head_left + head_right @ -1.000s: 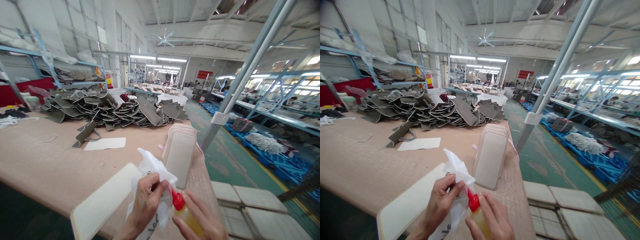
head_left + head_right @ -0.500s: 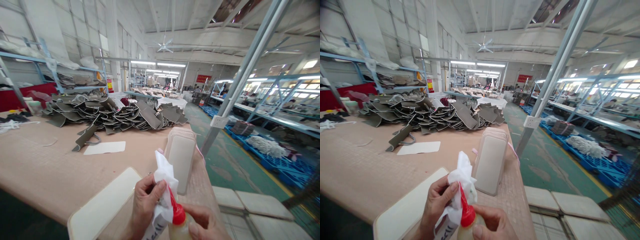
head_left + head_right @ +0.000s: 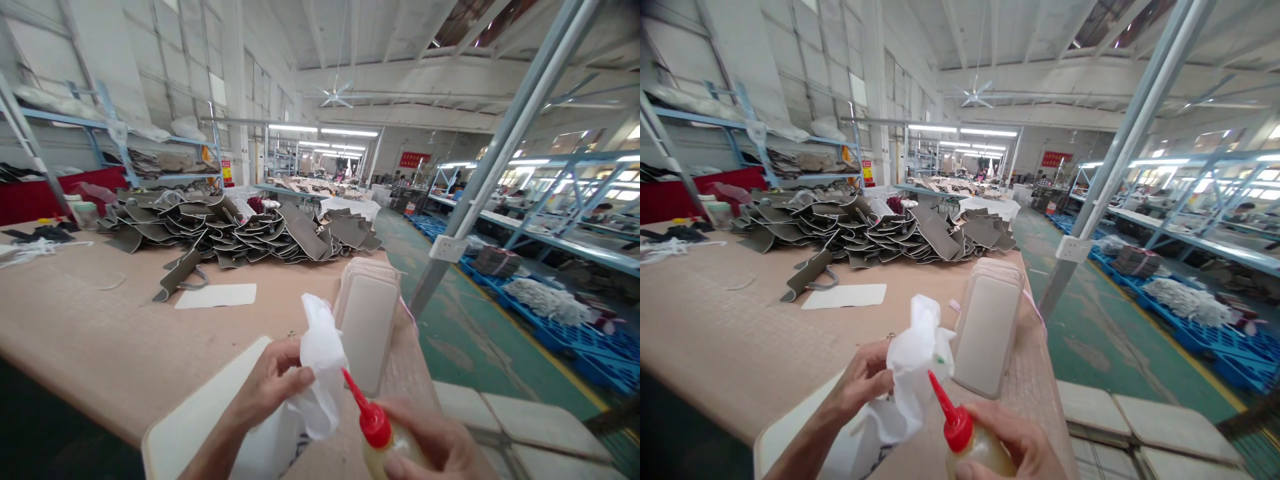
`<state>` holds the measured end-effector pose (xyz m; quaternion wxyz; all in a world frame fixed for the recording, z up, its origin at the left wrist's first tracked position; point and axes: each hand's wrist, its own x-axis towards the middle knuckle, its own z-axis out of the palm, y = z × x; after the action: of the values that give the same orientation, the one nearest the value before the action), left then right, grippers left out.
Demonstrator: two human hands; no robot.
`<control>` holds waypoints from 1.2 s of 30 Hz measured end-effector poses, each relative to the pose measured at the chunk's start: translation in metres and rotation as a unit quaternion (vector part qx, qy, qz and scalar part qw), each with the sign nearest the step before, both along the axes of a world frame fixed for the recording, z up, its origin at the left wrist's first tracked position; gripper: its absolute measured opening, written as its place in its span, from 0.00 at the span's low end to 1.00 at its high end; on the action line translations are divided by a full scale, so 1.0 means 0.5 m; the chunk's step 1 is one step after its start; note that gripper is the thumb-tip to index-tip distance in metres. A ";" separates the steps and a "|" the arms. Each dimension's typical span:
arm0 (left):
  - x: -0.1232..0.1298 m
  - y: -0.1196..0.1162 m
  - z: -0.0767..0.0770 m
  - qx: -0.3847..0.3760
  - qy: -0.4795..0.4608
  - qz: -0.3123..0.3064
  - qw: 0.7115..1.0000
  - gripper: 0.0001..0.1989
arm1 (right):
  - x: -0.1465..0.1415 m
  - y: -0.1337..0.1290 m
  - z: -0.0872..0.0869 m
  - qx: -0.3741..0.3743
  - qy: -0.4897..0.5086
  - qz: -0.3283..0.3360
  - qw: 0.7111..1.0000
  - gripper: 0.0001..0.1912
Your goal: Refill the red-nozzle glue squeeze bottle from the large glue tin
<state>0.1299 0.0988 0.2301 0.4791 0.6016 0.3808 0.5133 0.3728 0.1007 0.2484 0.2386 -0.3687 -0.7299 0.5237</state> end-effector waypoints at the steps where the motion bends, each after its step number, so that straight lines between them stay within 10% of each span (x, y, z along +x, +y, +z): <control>1: -0.001 -0.001 0.011 0.024 0.044 -0.019 0.999 0.27 | -0.001 0.002 0.003 0.043 -0.033 -0.009 0.998 0.21; 8: 0.019 0.009 0.074 0.181 0.296 -0.091 0.934 0.24 | 0.000 0.005 0.018 0.232 -0.153 -0.014 0.960 0.19; 21: 0.084 -0.019 0.115 0.436 0.602 -0.155 0.650 0.02 | 0.011 0.011 0.062 0.039 -0.109 0.084 0.990 0.06; 28: 0.077 -0.033 0.213 0.432 0.578 -0.220 0.657 0.08 | 0.020 -0.023 0.125 -0.028 -0.018 0.094 0.995 0.08; 36: 0.081 -0.038 0.189 0.342 0.551 -0.257 0.717 0.04 | 0.026 -0.039 0.119 0.062 -0.042 0.099 0.992 0.15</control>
<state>0.1702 0.0800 0.3244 0.0599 0.9755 0.2069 0.0440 0.3859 0.0814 0.3081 0.1774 -0.3006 -0.8033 0.4825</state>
